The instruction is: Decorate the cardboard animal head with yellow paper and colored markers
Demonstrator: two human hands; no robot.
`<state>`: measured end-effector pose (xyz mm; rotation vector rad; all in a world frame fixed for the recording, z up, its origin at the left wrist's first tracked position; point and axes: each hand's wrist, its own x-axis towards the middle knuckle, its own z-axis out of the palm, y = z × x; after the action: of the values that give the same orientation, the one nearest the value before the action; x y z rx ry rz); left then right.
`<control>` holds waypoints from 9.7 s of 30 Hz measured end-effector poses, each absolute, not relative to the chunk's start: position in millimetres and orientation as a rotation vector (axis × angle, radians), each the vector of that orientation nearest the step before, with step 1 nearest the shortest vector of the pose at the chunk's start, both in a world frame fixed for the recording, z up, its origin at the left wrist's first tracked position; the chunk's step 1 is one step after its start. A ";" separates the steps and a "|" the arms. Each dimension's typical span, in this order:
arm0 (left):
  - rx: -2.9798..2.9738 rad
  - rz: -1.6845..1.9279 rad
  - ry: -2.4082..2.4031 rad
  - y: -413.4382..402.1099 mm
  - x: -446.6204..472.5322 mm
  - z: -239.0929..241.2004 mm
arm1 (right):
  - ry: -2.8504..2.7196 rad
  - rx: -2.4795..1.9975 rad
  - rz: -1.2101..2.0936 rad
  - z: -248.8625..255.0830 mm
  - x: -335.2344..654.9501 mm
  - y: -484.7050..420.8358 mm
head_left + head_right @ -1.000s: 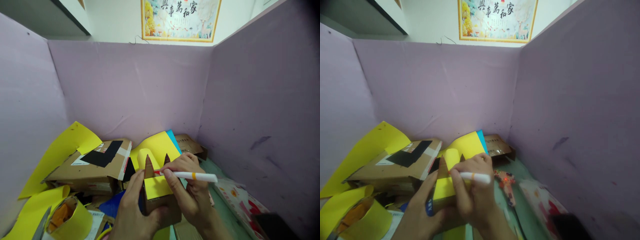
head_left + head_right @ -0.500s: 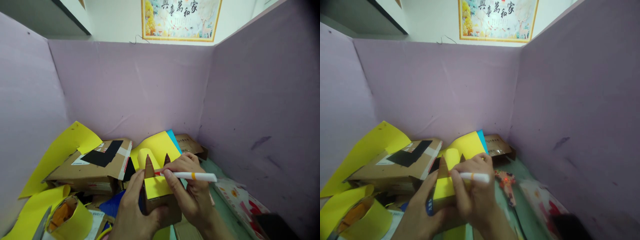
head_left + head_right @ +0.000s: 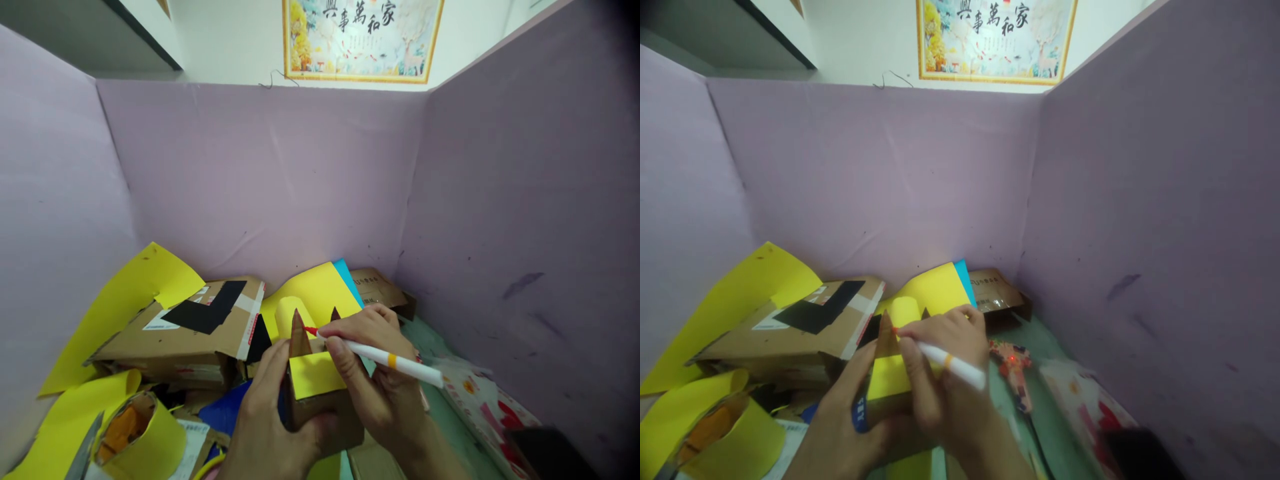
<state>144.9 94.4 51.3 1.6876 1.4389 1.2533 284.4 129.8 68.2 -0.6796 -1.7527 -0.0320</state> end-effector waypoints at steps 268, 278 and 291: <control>1.694 1.221 1.491 104.3 131.4 37.9 | -1.746 -0.775 0.182 63.1 304.3 142.8; 1.670 1.237 1.479 102.2 134.5 39.1 | -1.762 -0.787 0.172 64.8 305.8 142.4; 1.728 1.250 1.451 103.3 131.7 37.5 | -1.757 -0.776 0.192 64.4 306.4 143.1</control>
<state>131.7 103.3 37.5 1.7277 1.4511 1.2500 306.4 143.1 64.4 -0.7765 -1.7570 0.1920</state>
